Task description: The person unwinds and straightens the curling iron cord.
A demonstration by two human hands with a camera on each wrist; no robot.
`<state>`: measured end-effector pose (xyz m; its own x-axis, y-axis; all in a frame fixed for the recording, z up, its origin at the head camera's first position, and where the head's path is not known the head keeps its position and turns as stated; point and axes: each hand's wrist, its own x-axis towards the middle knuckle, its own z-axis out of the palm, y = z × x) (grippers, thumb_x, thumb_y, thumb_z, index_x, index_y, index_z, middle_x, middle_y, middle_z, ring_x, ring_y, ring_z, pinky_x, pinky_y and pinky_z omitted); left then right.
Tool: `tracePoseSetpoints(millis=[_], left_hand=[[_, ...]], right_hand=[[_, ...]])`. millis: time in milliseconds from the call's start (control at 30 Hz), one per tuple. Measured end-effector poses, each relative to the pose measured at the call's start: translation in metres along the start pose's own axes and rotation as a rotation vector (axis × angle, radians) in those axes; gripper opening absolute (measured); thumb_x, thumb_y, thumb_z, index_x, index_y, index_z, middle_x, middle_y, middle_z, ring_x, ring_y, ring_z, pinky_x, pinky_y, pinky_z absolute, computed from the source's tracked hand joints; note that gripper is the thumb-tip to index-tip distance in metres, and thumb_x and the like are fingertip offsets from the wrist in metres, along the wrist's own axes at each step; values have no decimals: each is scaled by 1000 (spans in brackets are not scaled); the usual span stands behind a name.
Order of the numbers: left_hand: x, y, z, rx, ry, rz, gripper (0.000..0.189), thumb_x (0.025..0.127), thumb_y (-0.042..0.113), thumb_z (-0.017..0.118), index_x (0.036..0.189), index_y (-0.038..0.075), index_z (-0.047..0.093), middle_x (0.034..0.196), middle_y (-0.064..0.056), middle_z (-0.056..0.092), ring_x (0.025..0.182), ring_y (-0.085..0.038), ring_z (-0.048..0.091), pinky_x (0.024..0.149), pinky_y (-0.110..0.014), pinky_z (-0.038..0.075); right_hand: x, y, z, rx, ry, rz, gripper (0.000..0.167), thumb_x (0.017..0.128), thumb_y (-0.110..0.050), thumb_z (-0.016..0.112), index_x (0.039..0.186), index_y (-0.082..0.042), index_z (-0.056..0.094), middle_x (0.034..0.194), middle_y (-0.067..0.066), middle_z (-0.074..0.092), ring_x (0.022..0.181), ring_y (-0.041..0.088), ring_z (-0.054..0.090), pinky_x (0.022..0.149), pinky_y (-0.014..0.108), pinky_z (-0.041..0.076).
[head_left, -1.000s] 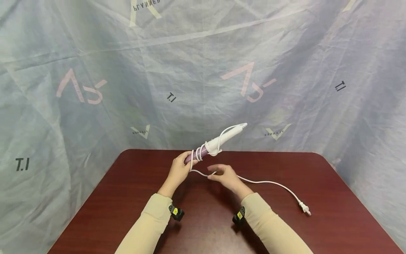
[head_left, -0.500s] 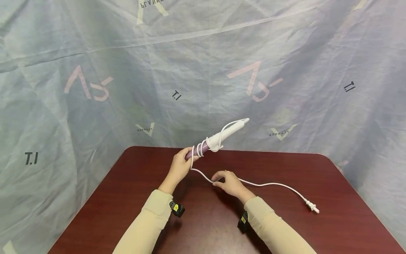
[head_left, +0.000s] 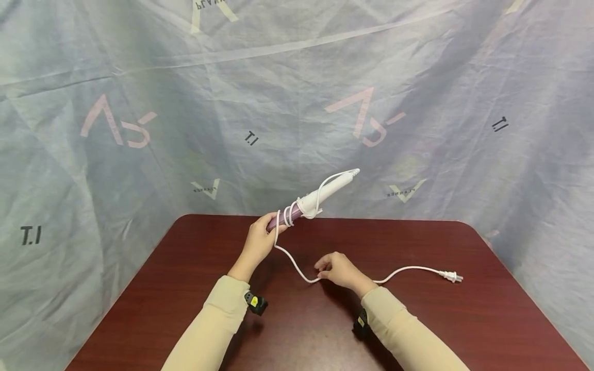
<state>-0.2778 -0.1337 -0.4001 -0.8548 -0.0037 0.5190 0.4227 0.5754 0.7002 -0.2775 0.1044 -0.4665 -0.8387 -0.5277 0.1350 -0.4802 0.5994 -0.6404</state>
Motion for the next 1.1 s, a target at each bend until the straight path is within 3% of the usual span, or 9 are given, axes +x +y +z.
tracePoseSetpoints(millis=[100, 233, 400, 500, 633, 833, 933, 1100], left_hand=[[1, -2, 0, 1, 7, -10, 34, 84, 17, 74, 113, 0, 66, 107, -17, 69, 91, -28, 61, 81, -42, 48], [-1, -6, -1, 1, 2, -14, 34, 85, 17, 74, 113, 0, 65, 107, -18, 68, 91, -29, 61, 82, -43, 48], [-2, -10, -1, -12, -4, -17, 36, 85, 16, 74, 114, -2, 65, 106, -19, 68, 91, -30, 61, 82, -44, 48], [-3, -13, 0, -13, 1, -4, 36, 83, 16, 74, 114, -2, 65, 105, -19, 69, 90, -30, 61, 81, -44, 49], [-5, -16, 3, 18, -15, 43, 32, 82, 16, 74, 109, 0, 66, 104, -18, 69, 92, -31, 63, 82, -46, 49], [-17, -20, 9, 56, -78, 65, 32, 83, 16, 74, 110, 0, 66, 106, -17, 68, 96, -30, 64, 84, -45, 50], [-23, -19, 13, 50, -108, 88, 34, 82, 15, 75, 112, 0, 66, 107, -16, 68, 94, -27, 63, 82, -44, 50], [-28, -16, 17, 27, -174, 125, 34, 81, 14, 75, 112, 3, 66, 109, -13, 69, 97, -25, 63, 86, -43, 50]], right_hand=[[-7, -5, -11, -32, -72, 30, 4, 78, -3, 76, 82, -4, 76, 81, 4, 73, 75, 11, 62, 67, 25, 49], [-18, -13, -30, -41, -212, -51, 4, 76, -8, 79, 74, -8, 76, 72, -3, 71, 67, 3, 54, 62, 21, 46], [-34, -17, -58, 99, -332, -174, 6, 79, -16, 78, 79, -10, 76, 73, -4, 70, 65, 0, 52, 60, 18, 45], [-39, -19, -76, 203, -331, -245, 8, 83, -18, 75, 83, -10, 75, 75, -1, 69, 68, 2, 53, 61, 18, 45], [-42, -31, -101, 334, -203, -266, 11, 88, -15, 70, 87, -4, 72, 79, -1, 68, 74, 4, 56, 68, 22, 48], [-34, -51, -133, 548, 144, -164, 14, 94, -9, 61, 91, 4, 65, 70, -8, 56, 65, 5, 48, 61, 23, 41], [-28, -55, -145, 632, 293, -115, 13, 97, -12, 58, 91, -3, 67, 68, -6, 52, 61, 7, 41, 58, 23, 36], [-24, -50, -158, 701, 439, 15, 14, 98, -20, 58, 88, -19, 68, 72, -9, 58, 66, 7, 46, 58, 19, 40]])
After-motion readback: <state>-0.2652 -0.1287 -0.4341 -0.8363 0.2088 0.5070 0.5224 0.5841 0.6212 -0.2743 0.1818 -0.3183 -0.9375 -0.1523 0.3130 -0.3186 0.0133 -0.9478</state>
